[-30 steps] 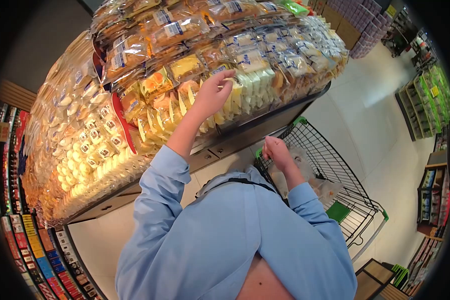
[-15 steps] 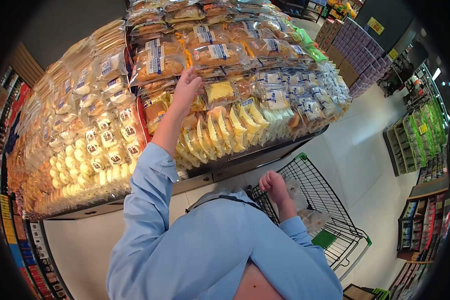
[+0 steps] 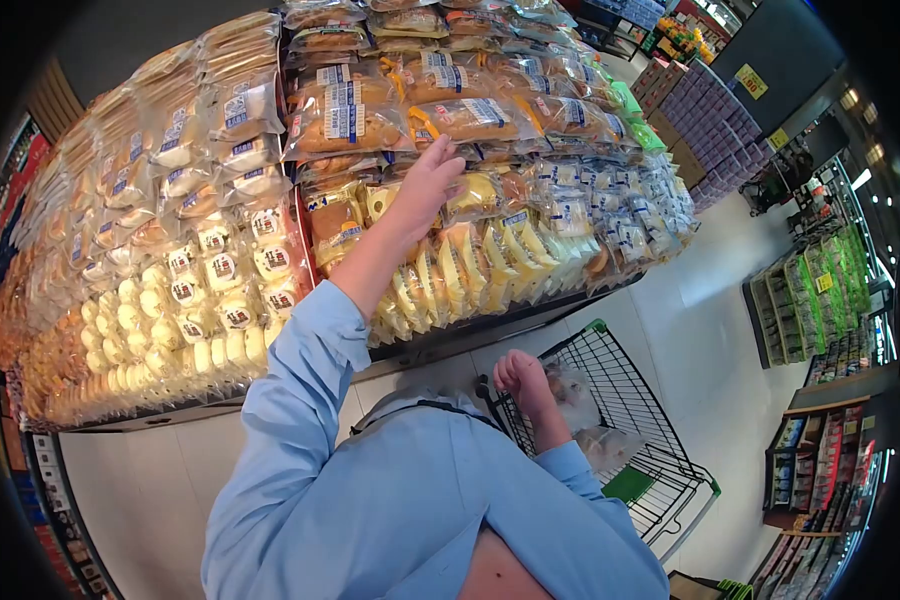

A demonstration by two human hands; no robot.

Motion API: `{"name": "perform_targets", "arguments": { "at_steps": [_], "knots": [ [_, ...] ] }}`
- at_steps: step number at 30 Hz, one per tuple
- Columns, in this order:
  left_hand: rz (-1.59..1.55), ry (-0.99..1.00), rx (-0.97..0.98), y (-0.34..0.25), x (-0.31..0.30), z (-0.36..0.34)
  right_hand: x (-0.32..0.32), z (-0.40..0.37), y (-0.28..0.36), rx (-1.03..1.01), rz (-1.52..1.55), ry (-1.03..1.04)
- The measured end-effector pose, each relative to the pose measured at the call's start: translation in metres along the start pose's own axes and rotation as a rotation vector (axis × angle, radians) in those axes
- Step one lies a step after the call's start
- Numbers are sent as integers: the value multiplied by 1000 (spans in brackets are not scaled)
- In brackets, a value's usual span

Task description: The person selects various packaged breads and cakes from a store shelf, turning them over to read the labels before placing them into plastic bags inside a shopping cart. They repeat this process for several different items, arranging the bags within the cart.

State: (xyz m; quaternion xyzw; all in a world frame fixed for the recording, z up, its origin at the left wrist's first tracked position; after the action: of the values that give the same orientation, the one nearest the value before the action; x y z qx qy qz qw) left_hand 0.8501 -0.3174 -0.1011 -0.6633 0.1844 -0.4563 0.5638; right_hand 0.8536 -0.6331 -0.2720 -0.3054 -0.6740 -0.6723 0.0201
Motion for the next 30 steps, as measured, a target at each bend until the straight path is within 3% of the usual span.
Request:
{"name": "perform_targets", "arguments": {
  "at_steps": [7,13,16,22,26,30],
  "knots": [
    [83,11,-45,14,-4,4,3,4,-11,16,-9,-12],
    [-25,-89,30,14,-9,10,-20,6,10,26,-83,33],
    [67,-137,166,9,0,1,-39,9,18,14,8,25],
    [174,-71,396,-13,43,-44,-64,15,33,34,117,67],
    [49,-25,340,-18,70,-89,-73,22,39,34,164,173],
    [-50,-8,266,-6,80,-139,-65,24,58,103,205,81]
  ]
}}
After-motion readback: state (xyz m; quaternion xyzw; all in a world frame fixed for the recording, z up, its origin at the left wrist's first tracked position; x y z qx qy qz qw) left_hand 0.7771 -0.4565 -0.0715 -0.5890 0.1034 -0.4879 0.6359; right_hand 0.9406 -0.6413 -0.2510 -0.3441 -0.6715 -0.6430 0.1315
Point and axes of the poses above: each hand's wrist, its own z-axis towards the middle knuckle, its own x-axis out of the palm, y = z × x, the point moved 4 cm from there along z, towards the middle knuckle, and after that the axes turned 1 degree about -z, right-handed, at the moved point
